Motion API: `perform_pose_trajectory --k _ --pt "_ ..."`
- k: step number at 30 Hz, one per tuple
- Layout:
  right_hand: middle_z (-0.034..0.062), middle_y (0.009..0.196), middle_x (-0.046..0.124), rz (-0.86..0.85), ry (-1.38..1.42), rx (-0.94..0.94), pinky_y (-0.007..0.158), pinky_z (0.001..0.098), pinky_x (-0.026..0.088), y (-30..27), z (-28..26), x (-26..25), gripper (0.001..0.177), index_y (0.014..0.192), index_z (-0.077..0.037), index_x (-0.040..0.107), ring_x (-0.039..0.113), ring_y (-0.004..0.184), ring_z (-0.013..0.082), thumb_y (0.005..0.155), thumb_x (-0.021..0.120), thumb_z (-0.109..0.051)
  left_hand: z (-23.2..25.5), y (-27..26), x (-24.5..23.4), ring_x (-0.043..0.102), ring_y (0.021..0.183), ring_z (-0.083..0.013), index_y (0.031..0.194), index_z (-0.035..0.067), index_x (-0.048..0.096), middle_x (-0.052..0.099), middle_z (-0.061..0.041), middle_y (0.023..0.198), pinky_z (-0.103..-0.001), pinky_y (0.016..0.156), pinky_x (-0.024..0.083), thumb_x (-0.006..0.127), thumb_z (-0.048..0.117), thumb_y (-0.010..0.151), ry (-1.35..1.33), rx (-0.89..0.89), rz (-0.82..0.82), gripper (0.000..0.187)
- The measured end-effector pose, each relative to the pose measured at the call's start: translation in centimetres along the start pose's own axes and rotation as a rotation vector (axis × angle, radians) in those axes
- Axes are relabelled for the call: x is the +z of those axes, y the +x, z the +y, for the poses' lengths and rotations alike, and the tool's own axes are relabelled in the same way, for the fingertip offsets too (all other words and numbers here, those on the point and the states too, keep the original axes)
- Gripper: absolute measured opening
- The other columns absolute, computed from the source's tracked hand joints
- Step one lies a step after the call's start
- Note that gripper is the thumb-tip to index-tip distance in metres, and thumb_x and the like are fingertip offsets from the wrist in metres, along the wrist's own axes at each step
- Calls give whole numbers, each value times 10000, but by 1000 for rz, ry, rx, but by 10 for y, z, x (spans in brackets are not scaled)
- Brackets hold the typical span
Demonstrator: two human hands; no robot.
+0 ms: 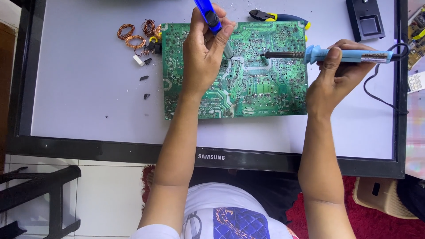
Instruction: A person uses a soldering iron and a desoldering pump to remove solder from a large circuit board.
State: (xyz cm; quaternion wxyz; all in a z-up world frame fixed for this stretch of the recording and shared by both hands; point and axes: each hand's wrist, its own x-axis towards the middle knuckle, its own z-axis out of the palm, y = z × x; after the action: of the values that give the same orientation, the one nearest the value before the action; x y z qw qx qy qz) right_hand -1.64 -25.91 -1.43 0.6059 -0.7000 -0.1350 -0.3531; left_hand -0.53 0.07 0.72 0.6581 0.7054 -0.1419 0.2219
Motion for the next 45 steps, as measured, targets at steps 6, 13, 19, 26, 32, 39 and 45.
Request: perform_pose_trajectory --k 6,13,19,26,32,39,45 --pt "111 1151 552 62 30 78 720 346 444 -1 16 -7 206 1300 -119 431 499 863 200 1214 592 -214 -5 0 -3 742 1046 -194 1263 195 490 712 -35 1114 -306 954 614 612 268 1130 57 8 6 195" --pt "96 1121 543 61 10 79 709 341 449 0 15 -6 208 1261 -126 427 506 856 200 1205 599 -228 -4 0 -5 680 944 -159 1254 177 484 639 2 1073 -281 857 576 611 223 1136 66 32 -1 179" --pt "94 1067 530 74 12 107 692 343 436 2 21 -11 204 1236 -108 432 490 811 202 1204 604 -213 -1 0 -7 704 943 -153 1240 178 488 626 -2 1060 -260 837 591 594 268 1134 79 15 11 175" --pt "102 1049 515 82 38 113 679 346 440 3 24 -12 224 1208 -101 441 491 790 214 1191 627 -224 -2 -2 -8 736 941 -161 1265 171 495 637 -5 1072 -260 839 619 587 264 1141 82 1 -1 181" --pt "100 1015 493 86 30 121 685 345 435 4 22 -12 241 1182 -102 448 487 783 214 1180 638 -251 -1 -2 -8 730 891 -159 1259 161 493 651 -13 1038 -264 808 622 581 257 1139 100 -1 -4 177" --pt "98 1024 506 91 33 120 685 344 439 2 25 -12 232 1198 -110 447 499 788 215 1185 640 -240 -2 -2 -9 736 891 -150 1259 172 494 632 -13 1032 -251 796 625 575 270 1140 100 -21 -8 175" --pt "111 1052 583 127 -1 176 645 329 443 2 31 -15 246 1176 -104 447 560 805 206 1163 680 -182 -2 -2 -10 738 902 -160 1259 163 496 650 -27 1038 -256 802 627 576 274 1136 115 -22 -4 184"
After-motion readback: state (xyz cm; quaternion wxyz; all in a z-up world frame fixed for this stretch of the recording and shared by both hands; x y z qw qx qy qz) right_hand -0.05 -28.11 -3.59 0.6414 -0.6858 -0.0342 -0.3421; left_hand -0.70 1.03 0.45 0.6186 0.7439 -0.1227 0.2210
